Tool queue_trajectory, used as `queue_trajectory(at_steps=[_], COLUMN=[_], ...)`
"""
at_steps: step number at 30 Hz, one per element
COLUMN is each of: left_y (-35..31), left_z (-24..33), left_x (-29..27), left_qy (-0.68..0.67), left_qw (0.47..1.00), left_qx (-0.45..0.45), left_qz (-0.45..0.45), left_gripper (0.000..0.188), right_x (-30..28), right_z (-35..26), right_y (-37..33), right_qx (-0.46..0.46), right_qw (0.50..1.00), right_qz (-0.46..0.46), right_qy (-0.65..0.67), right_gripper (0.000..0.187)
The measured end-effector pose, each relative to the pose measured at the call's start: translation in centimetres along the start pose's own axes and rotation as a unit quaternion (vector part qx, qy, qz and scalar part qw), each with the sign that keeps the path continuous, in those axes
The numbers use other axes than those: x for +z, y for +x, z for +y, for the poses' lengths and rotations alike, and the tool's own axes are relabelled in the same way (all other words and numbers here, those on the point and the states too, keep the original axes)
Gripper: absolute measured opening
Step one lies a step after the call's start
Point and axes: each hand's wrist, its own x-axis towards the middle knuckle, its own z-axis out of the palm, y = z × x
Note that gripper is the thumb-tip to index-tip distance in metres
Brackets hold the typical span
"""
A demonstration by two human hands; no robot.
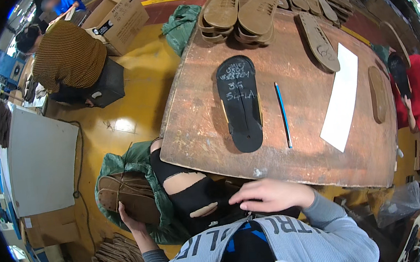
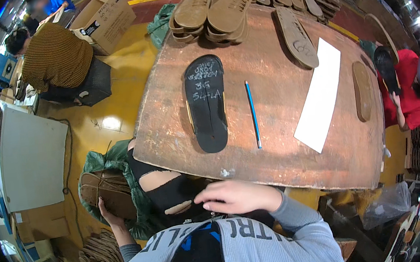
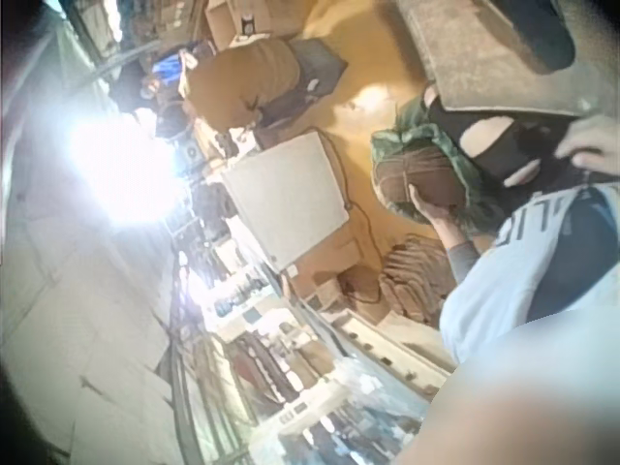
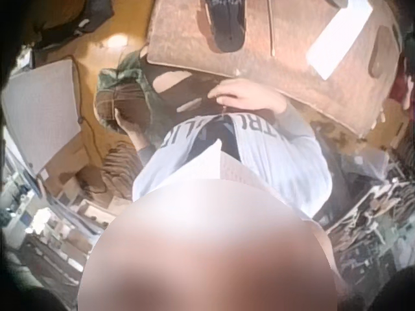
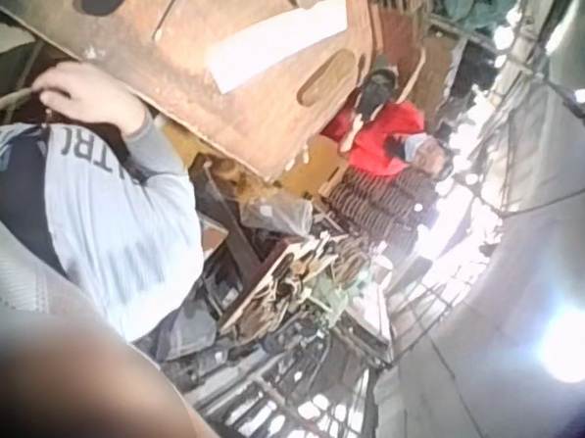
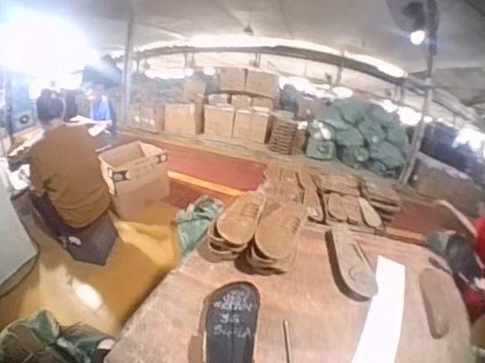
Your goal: The person sits at a workbench in a shoe workshop and bundles stacks of insoles. They pick up insoles from a green sack and from the table, align the stacks, wrap a rubber band around each bundle, and use scissors to trim or cut the bands, placing finished bundles on the table.
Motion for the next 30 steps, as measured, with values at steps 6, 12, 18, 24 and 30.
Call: queue_trajectory(at_steps=[6,12,18,24,30], left_y=[-3.2,-4.8,-8.2,-9.1,-11.2], left_z=[6.0,14.7,17.2,11.7,3.0], left_x=[2.9,8.3,22.1,35.5,42.9], left_qy=[0.148,0.276,0.357,0.513,0.518], left_qw=[0.964,0.885,0.823,0.538,0.378], left_qx=[0.217,0.317,0.212,0.338,0.399], left_qz=[-0.045,-0.198,-0.388,-0.577,-0.655], left_gripper=[0.074,0.086,0.084,0.084,0.088], right_x=[-3.2,-2.3,-3.0,-3.0,-3.8], right_z=[-2.0,1.3,2.7,3.1,0.8], right_y=[2.7,5.6,0.9,-7.1,-11.6], right_qx=[-0.034,0.077,0.074,0.183,0.266], right_qw=[0.892,0.821,0.776,0.708,0.696], right_qz=[0.290,0.385,0.445,0.505,0.483], right_qy=[-0.346,-0.414,-0.441,-0.458,-0.460], right_gripper=[0.027,0.062,0.065,0.076,0.065])
